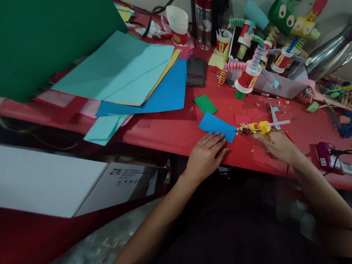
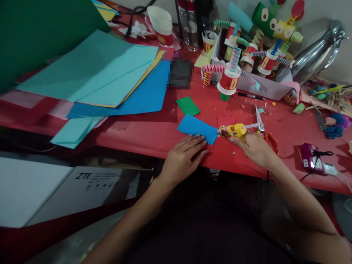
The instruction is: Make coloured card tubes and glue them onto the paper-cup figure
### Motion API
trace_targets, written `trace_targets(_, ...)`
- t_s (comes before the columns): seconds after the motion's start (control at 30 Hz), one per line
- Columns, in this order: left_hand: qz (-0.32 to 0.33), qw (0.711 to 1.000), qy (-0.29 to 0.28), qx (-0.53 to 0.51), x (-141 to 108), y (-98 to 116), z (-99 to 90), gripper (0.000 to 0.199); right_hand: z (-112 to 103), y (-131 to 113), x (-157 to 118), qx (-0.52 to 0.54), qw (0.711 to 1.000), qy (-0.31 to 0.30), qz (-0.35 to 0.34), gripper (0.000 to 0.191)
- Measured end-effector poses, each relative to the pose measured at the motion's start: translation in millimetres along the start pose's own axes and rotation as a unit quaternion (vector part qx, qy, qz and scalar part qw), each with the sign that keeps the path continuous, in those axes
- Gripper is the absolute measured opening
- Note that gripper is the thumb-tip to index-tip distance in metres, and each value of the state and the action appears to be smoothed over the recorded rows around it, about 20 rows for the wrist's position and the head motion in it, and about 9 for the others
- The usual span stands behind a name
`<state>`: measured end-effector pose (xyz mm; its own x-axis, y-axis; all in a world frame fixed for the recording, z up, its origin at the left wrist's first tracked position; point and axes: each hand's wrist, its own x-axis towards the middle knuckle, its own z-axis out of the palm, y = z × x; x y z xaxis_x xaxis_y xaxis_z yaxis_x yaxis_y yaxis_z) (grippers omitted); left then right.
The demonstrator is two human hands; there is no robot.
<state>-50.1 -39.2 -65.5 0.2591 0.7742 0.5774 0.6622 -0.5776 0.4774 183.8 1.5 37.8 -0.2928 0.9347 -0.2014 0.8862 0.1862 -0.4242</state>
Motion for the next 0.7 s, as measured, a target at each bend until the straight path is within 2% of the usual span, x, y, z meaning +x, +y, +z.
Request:
trace_targets(0.23, -0.018, 0.999, -0.014, -0.025, 0, -1, 0.5, 0.025, 9, 1, 3, -0.017, 0.997, 0.075, -0.031, 0.065)
trace_targets(0.37, -0.022, 0.999, -0.016, -0.03, 0, -1, 0.0, 0.025, 9, 0, 1, 0.001, 0.996, 0.083, -0.04, 0.063)
trace_targets(0.47, -0.023, 0.999, -0.018, -0.027, -1, -1, 0.3, 0.026, 5, 3, -4, 0.01, 0.996, 0.083, -0.015, 0.064)
trace_targets(0.57, -0.019, 0.999, -0.021, -0.022, -1, -1, -0.1, 0.026, -2, 16, -9, 0.006, 0.995, 0.096, 0.011, 0.065)
trace_targets(0.7, -0.005, 1.0, -0.015, -0.02, 4, -1, -5.7, 0.024, -16, 54, -10, -0.095, 0.976, 0.182, 0.067, 0.058)
